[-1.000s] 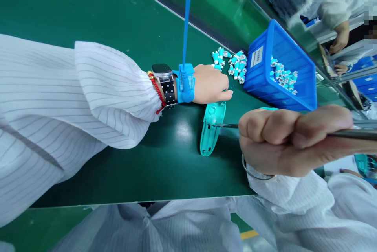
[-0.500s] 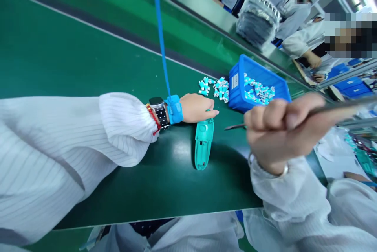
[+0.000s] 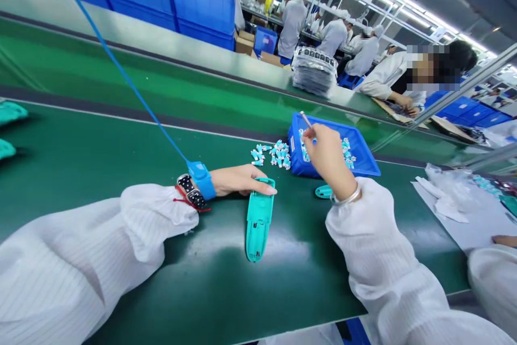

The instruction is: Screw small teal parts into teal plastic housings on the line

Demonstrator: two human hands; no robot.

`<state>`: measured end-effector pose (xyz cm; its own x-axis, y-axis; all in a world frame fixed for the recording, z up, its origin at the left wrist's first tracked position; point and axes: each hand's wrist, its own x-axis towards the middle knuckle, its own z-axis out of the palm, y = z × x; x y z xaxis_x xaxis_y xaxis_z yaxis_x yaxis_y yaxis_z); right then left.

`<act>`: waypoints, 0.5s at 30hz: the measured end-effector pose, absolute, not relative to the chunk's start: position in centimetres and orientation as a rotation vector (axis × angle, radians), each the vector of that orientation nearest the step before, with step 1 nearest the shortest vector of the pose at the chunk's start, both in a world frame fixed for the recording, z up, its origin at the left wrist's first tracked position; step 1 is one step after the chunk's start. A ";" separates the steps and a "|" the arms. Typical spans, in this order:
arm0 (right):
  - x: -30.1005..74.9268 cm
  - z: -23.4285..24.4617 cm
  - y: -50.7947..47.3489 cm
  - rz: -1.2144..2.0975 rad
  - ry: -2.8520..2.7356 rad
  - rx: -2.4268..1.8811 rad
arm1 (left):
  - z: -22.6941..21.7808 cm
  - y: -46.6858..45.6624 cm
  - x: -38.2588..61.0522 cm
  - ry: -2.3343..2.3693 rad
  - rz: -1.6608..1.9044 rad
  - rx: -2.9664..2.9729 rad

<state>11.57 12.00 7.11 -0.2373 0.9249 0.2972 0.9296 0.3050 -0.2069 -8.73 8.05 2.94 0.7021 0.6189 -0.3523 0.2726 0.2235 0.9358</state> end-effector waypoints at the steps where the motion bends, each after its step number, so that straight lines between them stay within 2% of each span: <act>1: 10.1 7.0 11.2 0.008 -2.263 -1.630 | 3.2 7.8 -9.2 0.786 0.290 1.292; 10: 3.1 2.3 10.1 0.282 -2.482 -1.453 | 4.7 1.6 -7.2 0.372 0.316 0.907; 15: 3.0 2.4 10.8 0.432 -2.443 -1.408 | 5.5 0.4 -7.0 0.306 0.341 0.779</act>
<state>2.99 10.79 2.42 -0.4815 0.8710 0.0974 0.7848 0.4780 -0.3946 -6.97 0.42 5.47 0.9020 0.4076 -0.1424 -0.1846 0.6622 0.7262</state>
